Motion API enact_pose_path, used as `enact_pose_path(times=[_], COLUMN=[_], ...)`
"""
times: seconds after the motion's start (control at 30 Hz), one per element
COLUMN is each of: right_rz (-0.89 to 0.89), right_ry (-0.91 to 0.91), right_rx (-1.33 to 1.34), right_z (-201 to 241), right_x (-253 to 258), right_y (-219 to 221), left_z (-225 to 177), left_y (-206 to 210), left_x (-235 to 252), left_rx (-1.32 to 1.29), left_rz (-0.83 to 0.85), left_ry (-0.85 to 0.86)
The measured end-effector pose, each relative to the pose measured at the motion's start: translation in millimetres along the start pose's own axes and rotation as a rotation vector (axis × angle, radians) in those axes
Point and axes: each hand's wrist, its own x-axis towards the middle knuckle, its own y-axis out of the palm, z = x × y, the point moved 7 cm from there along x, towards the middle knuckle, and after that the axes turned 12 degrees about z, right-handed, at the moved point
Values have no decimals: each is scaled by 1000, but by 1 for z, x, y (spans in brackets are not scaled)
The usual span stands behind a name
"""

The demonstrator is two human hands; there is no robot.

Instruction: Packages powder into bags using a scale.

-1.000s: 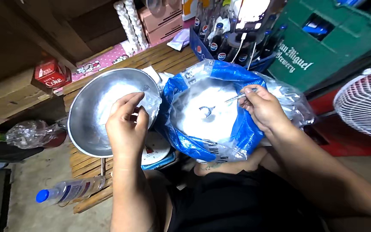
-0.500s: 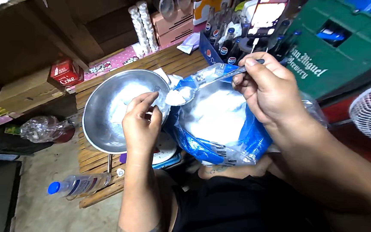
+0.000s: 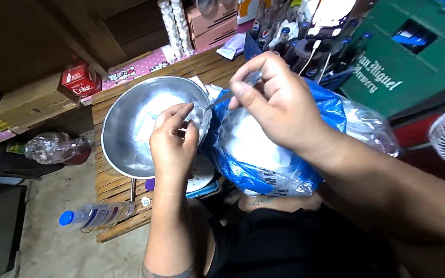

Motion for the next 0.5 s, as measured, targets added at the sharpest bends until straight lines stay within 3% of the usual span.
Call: enact_pose_path(times=[0.13,0.23,0.5], right_rz=[75,59,-164], right_ry=[-248,-337,-176], right_rx=[-404,-512,-19], right_z=[22,31,2], right_x=[-3,-13,-55], right_y=[13,7,-58], left_z=[1,6,7], left_y=[-3,-5,-4], left_x=[0,1,3], left_rx=[-8,-16,7], left_rz=[-9,-44,-3], left_ry=[-14,-31,-42])
